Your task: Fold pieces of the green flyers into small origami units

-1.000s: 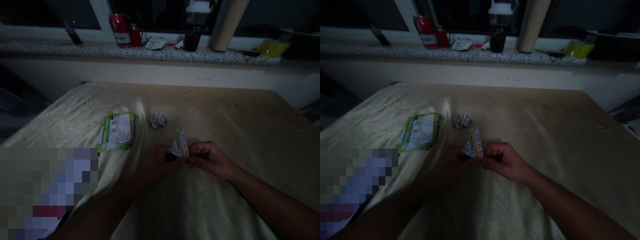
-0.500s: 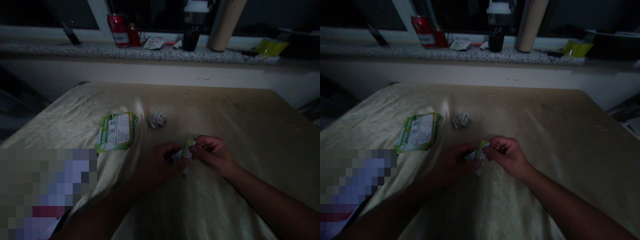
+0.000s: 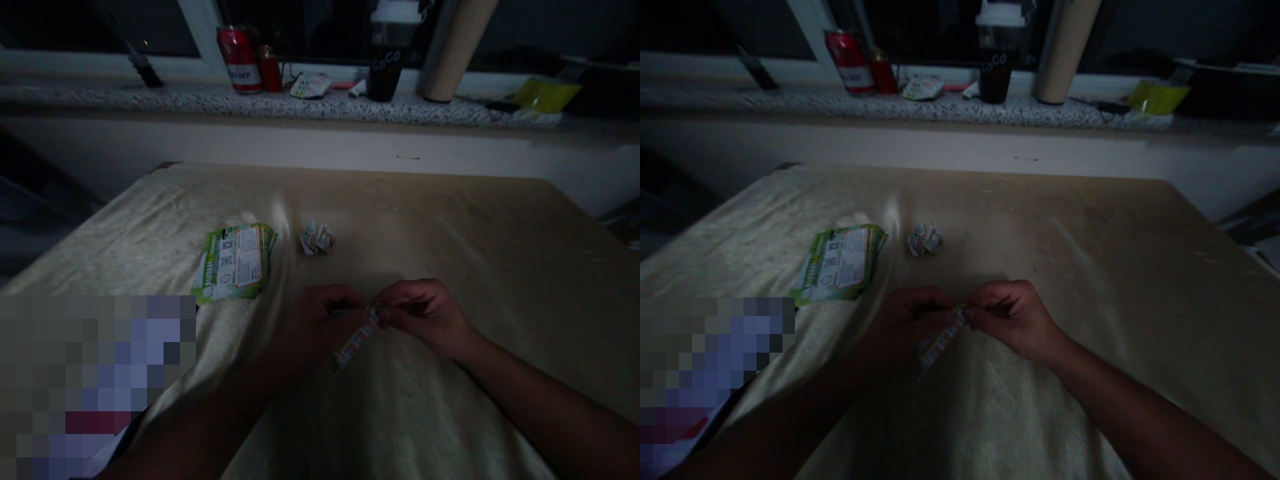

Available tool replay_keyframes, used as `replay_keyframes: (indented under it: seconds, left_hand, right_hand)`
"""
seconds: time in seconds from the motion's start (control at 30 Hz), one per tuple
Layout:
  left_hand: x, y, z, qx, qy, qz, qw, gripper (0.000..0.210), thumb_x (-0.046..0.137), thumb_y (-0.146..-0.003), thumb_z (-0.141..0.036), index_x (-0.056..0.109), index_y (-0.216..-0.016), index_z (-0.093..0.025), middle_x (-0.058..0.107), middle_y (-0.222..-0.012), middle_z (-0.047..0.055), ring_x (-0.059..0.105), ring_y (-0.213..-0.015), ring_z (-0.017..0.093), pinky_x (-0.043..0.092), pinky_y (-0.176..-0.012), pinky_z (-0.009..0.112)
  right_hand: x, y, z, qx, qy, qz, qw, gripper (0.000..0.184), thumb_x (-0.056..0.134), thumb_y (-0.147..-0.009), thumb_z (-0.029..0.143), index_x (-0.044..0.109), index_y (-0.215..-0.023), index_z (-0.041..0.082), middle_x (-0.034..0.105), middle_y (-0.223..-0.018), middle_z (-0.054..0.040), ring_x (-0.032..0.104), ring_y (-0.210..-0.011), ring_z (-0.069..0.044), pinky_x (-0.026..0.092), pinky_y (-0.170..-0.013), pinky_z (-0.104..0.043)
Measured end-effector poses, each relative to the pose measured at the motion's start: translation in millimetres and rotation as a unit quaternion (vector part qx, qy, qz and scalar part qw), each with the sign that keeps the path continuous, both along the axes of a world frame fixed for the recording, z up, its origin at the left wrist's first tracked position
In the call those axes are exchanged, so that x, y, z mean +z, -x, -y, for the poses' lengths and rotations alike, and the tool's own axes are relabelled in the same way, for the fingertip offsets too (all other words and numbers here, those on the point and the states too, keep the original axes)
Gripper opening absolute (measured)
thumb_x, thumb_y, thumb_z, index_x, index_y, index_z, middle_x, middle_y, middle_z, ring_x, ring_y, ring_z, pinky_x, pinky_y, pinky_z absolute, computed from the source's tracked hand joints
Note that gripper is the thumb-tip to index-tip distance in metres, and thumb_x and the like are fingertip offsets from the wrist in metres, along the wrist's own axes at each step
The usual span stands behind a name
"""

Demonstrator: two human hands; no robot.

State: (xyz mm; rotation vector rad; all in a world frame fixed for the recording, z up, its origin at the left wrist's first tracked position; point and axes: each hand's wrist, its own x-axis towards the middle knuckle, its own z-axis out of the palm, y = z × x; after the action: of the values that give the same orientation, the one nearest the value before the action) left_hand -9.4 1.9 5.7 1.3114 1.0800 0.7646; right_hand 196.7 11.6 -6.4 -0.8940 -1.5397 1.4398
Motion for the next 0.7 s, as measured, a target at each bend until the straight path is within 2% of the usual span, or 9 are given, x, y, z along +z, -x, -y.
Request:
replay_keyframes:
  seconds: [0.2,0.37,0.6,0.7]
  left_hand:
    - [-4.8,4.4,-3.5,-0.028,0.033,0.026,0.999,0.015,0.071,-0.076,-0.029,0.070,-0.075,-0.014,0.057,-0.062,-0.004,0.047,-0.056,0.008,0.035,-0.052,0.020]
    - [-3.3,5.5,-4.6,-0.018,0.096,0.061,0.993,0.015,0.073,-0.073,-0.029,0.072,-0.074,-0.014,0.057,-0.058,-0.004,0.045,-0.052,0.008,0.034,-0.051,0.020]
    - [-1.6,1.2,-3.9,0.006,0.186,0.128,0.974,0.011,0.076,-0.064,-0.024,0.073,-0.069,-0.015,0.063,-0.058,-0.002,0.052,-0.051,0.009,0.037,-0.051,0.021]
    - [-2.2,0.9,-1.9,0.002,0.222,0.147,0.964,0.012,0.078,-0.063,-0.024,0.073,-0.069,-0.015,0.064,-0.057,-0.001,0.054,-0.049,0.010,0.040,-0.049,0.021]
  right_hand:
    - [-2.0,-0.3,1.2,0.054,-0.061,0.009,0.997,0.018,0.078,-0.081,0.016,0.081,-0.098,0.019,0.079,-0.078,-0.0032,0.069,-0.061,-0.010,0.056,-0.057,-0.017]
    - [0.1,-1.9,0.7,0.058,-0.145,0.043,0.987,0.021,0.075,-0.084,0.013,0.080,-0.103,0.020,0.080,-0.079,-0.0031,0.072,-0.065,-0.011,0.056,-0.060,-0.017]
    - [3.2,-4.4,-0.3,0.050,-0.293,0.095,0.950,0.018,0.073,-0.089,0.019,0.078,-0.106,0.016,0.076,-0.074,-0.0060,0.068,-0.060,-0.012,0.052,-0.056,-0.021]
    - [2.4,-5.2,0.0,0.063,-0.333,0.108,0.935,0.019,0.070,-0.091,0.018,0.076,-0.109,0.015,0.075,-0.076,-0.0071,0.067,-0.062,-0.014,0.052,-0.058,-0.024]
